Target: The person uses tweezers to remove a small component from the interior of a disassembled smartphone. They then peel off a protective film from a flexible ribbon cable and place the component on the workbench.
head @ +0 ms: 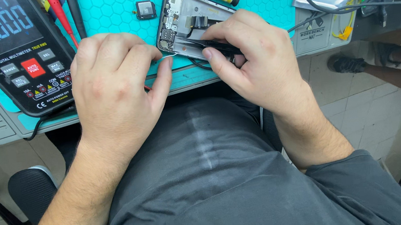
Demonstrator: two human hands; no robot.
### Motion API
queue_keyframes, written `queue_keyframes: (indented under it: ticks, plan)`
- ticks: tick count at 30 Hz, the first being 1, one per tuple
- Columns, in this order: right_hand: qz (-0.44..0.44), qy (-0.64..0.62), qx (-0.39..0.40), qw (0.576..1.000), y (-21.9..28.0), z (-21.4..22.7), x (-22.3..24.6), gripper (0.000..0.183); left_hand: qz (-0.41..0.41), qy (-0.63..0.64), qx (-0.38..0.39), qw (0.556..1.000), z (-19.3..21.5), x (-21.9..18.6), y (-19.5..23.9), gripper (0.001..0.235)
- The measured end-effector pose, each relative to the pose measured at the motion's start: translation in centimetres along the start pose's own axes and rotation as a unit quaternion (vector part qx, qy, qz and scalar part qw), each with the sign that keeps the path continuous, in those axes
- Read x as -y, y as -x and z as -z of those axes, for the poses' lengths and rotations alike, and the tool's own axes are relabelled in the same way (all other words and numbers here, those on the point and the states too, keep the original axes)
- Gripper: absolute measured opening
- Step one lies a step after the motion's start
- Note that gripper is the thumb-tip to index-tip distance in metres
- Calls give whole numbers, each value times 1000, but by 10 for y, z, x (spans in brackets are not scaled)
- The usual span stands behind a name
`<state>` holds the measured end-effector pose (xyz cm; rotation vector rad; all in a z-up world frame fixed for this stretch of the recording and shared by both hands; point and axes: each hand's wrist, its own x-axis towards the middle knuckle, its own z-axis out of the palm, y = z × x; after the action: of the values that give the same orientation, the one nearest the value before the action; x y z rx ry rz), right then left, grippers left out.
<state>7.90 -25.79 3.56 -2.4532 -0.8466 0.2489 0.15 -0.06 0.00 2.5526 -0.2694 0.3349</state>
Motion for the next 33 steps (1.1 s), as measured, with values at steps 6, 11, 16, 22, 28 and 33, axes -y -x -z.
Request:
queue_keyframes:
  ticks: [6, 11, 16, 22, 28, 33]
  plan:
    - [-20, -14, 6, 1000, -2, 2, 2, 13, -1, -4, 7, 1000, 1, -1, -2, 23]
    - [-11, -13, -1, 1000, -3, 0, 0, 11, 6, 7, 22, 1000, 3, -2, -5, 23]
    - [-16, -31, 5, 999, -5, 2, -2, 12, 9, 22, 35, 999, 5, -2, -8, 19]
    - [-16, -50, 19, 998, -6, 4, -6, 13, 11, 17, 41, 999, 5, -2, -11, 23]
    - [-1, -47, 26, 999, -6, 6, -11, 18, 42, 21, 57, 997, 7, -4, -13, 21]
    - [7, -57, 26, 998, -5, 5, -15, 17, 56, 17, 69, 996, 7, -5, -14, 23]
